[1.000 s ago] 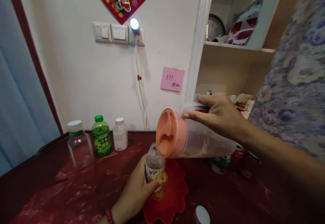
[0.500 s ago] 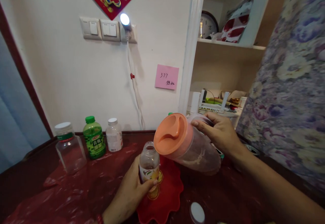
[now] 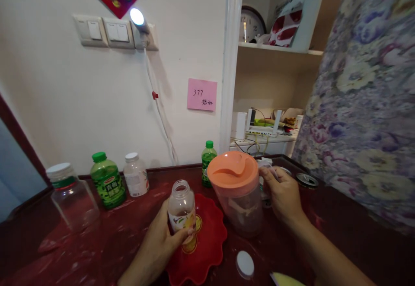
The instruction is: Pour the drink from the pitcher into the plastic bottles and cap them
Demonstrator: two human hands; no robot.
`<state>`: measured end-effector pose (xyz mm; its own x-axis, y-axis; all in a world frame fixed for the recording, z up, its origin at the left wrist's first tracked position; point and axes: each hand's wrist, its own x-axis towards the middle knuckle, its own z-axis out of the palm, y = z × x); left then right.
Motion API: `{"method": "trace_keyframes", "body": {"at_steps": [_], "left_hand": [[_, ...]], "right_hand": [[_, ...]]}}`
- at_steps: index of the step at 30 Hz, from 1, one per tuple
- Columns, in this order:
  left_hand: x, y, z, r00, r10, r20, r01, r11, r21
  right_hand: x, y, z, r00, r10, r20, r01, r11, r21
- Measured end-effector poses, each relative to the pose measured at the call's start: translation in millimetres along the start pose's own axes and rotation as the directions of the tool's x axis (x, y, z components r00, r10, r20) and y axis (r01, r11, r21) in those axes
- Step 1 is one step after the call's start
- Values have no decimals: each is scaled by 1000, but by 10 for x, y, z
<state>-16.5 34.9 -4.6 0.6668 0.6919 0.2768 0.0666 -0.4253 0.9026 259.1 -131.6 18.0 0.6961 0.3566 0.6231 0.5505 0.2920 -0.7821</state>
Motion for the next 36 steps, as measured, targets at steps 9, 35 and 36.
{"method": "trace_keyframes", "body": {"at_steps": [9,35,36], "left_hand": [[16,-11,-40,999,-41,-5,42,997,61],[32,59,-102,999,-50,-4,50,999,-1],[34,38,-115,999,-51,1,51,999,2]], "right_hand": [[-91,214,-105,994,46,-95,-42,998,52],[-491,-1467,-69,477,185,859,543,707,-453],[-529,-1403,-5,440,277,854,572,647,-505]]}}
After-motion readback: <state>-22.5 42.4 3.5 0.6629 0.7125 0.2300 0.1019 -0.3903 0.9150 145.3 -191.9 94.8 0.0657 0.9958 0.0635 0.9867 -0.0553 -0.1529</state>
